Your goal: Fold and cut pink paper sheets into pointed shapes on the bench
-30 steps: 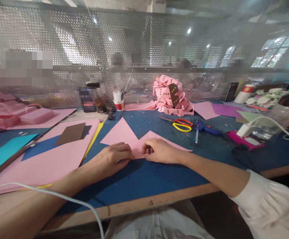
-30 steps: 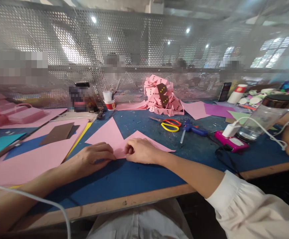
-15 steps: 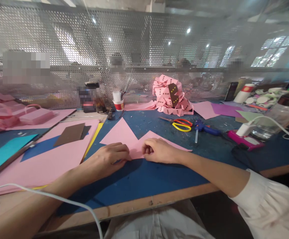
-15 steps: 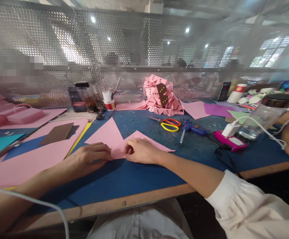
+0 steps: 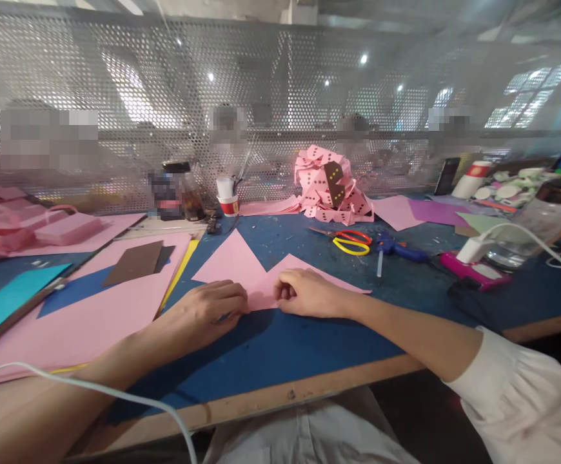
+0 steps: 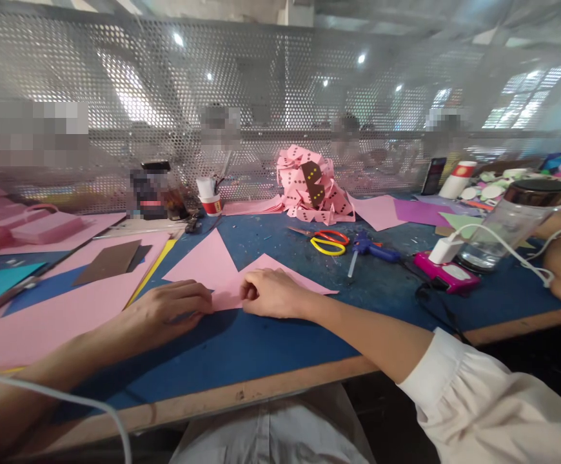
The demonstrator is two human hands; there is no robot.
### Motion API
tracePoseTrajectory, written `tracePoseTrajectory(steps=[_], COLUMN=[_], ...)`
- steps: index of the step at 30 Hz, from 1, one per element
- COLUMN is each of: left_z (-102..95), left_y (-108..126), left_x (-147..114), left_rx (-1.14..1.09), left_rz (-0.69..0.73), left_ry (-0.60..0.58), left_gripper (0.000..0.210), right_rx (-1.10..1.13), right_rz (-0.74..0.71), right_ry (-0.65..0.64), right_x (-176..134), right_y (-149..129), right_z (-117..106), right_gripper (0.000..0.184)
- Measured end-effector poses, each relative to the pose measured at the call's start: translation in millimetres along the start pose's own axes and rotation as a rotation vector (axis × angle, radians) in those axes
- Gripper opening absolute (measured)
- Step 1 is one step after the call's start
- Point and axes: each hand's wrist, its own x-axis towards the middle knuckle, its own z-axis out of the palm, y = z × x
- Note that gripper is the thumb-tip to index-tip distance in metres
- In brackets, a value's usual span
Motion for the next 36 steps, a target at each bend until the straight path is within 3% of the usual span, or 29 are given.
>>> tracePoseTrajectory(steps=[11,17,36], left_z=[-3.9,-3.1,-2.7], left_y=[5,2,-9], left_x=[-5,-10,-33], left_rx=[0.056,0.058,0.015], left_rz=[0.027,0.03,-0.003], left_ry=[0.049,0.02,0.076], left_gripper=[0.027,0.029,0.028], right_rx=[0.008,0.006,0.0], right_rz=[0.012,0.018,-0.004], right_ry=[-0.003,-0.002,0.008], right_x=[1,1,0], right_y=[1,0,1], right_z=[1,1,0], right_gripper=[0.017,0.017,0.014])
